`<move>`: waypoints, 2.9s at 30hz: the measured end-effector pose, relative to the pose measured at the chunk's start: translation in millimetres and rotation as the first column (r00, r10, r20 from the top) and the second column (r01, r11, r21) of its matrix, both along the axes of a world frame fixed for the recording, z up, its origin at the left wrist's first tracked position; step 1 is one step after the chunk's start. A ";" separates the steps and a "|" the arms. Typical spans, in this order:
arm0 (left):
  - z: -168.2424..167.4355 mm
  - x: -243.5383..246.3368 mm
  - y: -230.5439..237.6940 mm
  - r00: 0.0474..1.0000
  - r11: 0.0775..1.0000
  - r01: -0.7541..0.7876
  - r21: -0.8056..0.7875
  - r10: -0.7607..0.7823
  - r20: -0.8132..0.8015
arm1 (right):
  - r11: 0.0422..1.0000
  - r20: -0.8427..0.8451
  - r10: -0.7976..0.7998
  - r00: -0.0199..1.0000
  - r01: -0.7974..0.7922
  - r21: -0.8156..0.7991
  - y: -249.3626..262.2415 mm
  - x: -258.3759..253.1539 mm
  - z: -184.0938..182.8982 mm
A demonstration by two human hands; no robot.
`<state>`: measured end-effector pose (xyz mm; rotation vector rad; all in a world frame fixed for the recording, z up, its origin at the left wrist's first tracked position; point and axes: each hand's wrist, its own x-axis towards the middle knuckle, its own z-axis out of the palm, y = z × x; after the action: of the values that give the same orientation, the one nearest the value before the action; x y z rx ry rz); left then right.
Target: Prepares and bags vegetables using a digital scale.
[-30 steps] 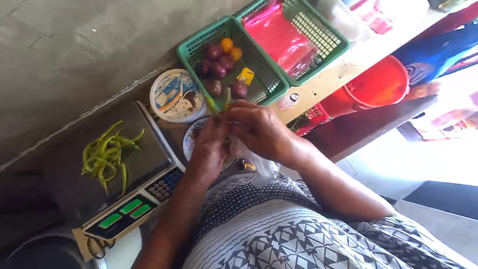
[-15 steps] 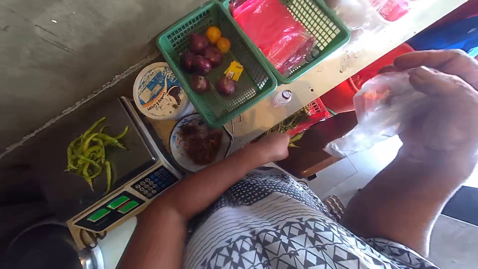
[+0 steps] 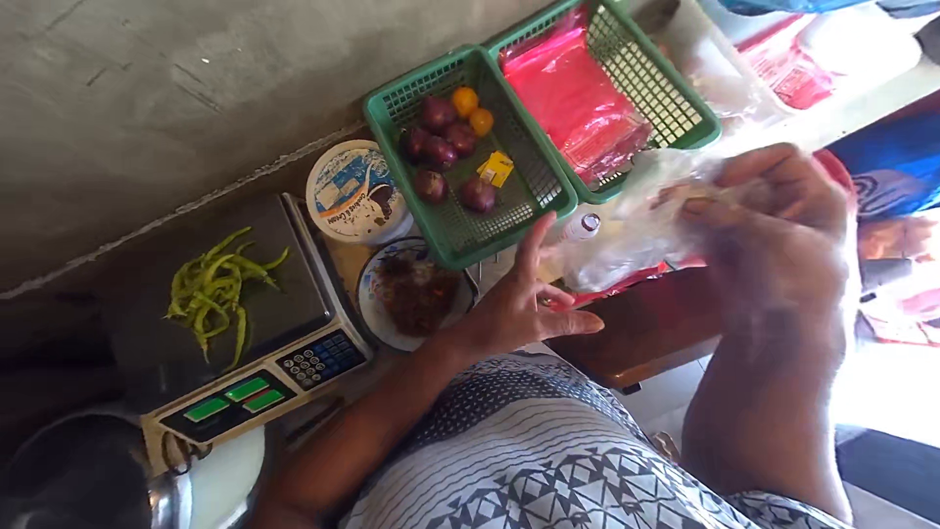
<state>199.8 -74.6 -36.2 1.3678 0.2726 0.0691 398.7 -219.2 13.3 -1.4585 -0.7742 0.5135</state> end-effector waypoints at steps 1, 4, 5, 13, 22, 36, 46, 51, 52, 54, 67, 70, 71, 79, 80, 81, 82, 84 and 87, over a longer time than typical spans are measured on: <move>6.9 -4.3 2.1 0.992 0.995 -0.096 0.014 0.094 0.089 | 0.998 -0.006 0.069 0.998 -0.069 0.000 13.1 -11.2 -0.6; 16.0 -20.4 13.1 0.904 0.896 -0.390 0.215 0.327 0.275 | 0.955 0.061 0.285 0.957 -0.278 -0.103 46.5 -49.6 -4.9; 16.0 -27.5 19.0 0.869 0.841 -0.476 0.256 0.404 0.286 | 0.933 0.136 0.343 0.929 -0.320 -0.166 54.5 -59.9 -5.7; 12.5 -79.7 41.7 0.919 0.864 -0.374 0.336 0.295 0.263 | 0.880 0.326 0.407 0.853 -0.272 -0.389 88.9 -105.3 -9.4; 9.4 -86.8 59.8 0.844 0.662 -0.535 0.525 0.446 0.298 | 0.849 0.719 0.245 0.651 0.214 -0.483 113.2 -55.2 -6.6; -9.1 -71.4 40.2 0.917 0.386 -0.392 0.835 0.238 0.321 | 0.820 0.683 0.384 0.621 0.110 -0.561 112.6 37.9 -3.2; -18.4 -70.1 38.8 0.925 0.237 -0.315 0.919 0.293 0.242 | 0.761 0.764 0.464 0.449 0.239 -0.603 136.9 96.1 -1.2; -14.4 -63.7 32.4 0.970 0.170 -0.087 0.982 0.238 0.044 | 0.608 0.660 0.567 0.493 0.290 -0.739 148.9 94.3 -12.8; -15.3 -62.7 31.2 0.972 0.168 -0.063 0.984 0.233 0.022 | 0.559 0.616 0.589 0.523 0.287 -0.778 152.5 93.1 -15.0; -18.7 -61.9 29.2 0.973 0.160 -0.050 0.986 0.232 0.012 | 0.577 0.579 0.526 0.623 0.238 -0.781 157.7 92.6 -20.8; -13.0 -67.9 20.8 0.943 0.204 -0.152 0.967 0.324 0.080 | 0.517 0.600 0.463 0.653 0.350 -0.781 172.8 94.3 -28.2; -13.0 -65.8 18.1 0.946 0.195 -0.157 0.968 0.312 0.091 | 0.555 0.614 0.524 0.591 0.309 -0.772 172.1 99.3 -34.8; -12.7 -65.3 17.3 0.947 0.199 -0.157 0.967 0.308 0.090 | 0.614 0.645 0.538 0.542 0.272 -0.741 169.1 104.6 -39.6; -16.6 -63.5 14.0 0.936 0.175 -0.223 0.959 0.314 0.161 | 0.618 0.521 0.621 0.586 0.044 -0.785 147.2 113.1 -44.3; -16.4 -63.4 13.5 0.935 0.166 -0.226 0.960 0.314 0.165 | 0.605 0.526 0.585 0.618 0.099 -0.790 151.8 109.7 -43.7; -16.5 -63.5 13.1 0.934 0.161 -0.227 0.961 0.314 0.168 | 0.605 0.552 0.556 0.622 0.154 -0.782 157.0 110.1 -45.2; -16.9 -63.7 12.5 0.935 0.160 -0.226 0.961 0.312 0.168 | 0.607 0.580 0.526 0.622 0.203 -0.768 162.1 111.6 -47.1; -18.2 -64.4 11.7 0.937 0.150 -0.219 0.964 0.307 0.165 | 0.622 0.621 0.461 0.634 0.268 -0.736 173.2 113.0 -46.5; -16.6 -68.2 11.4 0.935 0.162 -0.218 0.962 0.317 0.158 | 0.674 0.661 0.401 0.634 0.283 -0.682 183.8 106.2 -38.2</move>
<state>131.5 -63.2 -52.8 2.6437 0.6132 0.5990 504.9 -35.4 -24.9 -2.5338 -1.4215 0.2053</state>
